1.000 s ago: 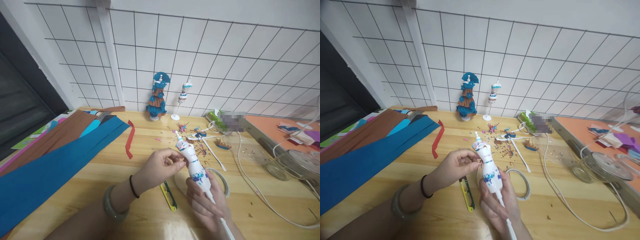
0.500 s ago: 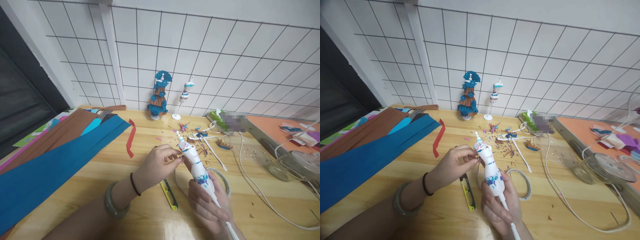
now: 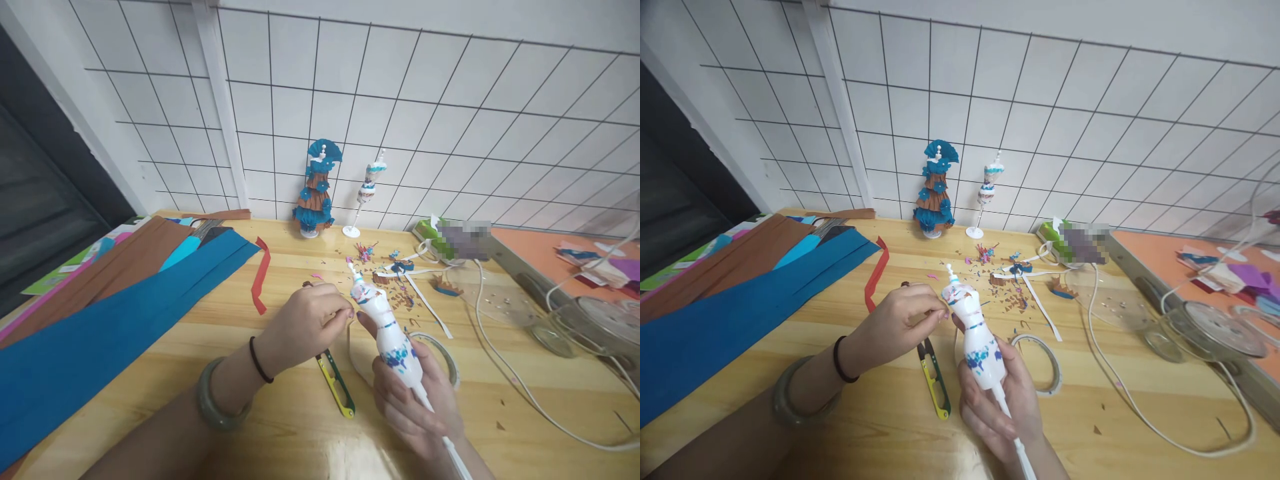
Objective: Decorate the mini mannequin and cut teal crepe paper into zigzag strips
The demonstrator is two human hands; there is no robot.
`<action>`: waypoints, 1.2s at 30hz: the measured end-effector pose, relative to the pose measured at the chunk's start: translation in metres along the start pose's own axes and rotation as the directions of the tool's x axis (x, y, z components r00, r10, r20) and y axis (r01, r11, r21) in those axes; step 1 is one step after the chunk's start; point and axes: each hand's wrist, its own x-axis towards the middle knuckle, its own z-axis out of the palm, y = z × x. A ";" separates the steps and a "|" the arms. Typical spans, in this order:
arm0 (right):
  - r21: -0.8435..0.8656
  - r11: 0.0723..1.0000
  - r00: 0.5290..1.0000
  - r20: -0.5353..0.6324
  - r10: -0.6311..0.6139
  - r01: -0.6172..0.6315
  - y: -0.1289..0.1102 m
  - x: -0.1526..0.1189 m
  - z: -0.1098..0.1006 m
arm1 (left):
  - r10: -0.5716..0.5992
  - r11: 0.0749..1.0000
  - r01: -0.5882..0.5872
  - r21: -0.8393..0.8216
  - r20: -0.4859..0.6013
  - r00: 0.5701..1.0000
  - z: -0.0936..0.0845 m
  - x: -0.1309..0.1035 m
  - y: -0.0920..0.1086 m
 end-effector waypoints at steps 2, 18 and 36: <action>-0.010 1.000 1.000 -0.014 0.001 -0.001 0.000 0.000 -0.001 | -0.013 1.000 0.013 -0.008 -0.029 0.999 -0.001 0.001 0.000; 0.164 0.986 0.995 0.096 -0.023 0.007 0.001 0.003 -0.001 | 0.179 0.921 -0.203 0.331 0.103 0.979 0.008 -0.003 -0.005; 0.243 0.970 0.981 0.193 -0.027 -0.021 0.001 0.002 -0.005 | 0.094 0.992 -0.087 0.091 -0.076 0.993 0.009 0.001 -0.018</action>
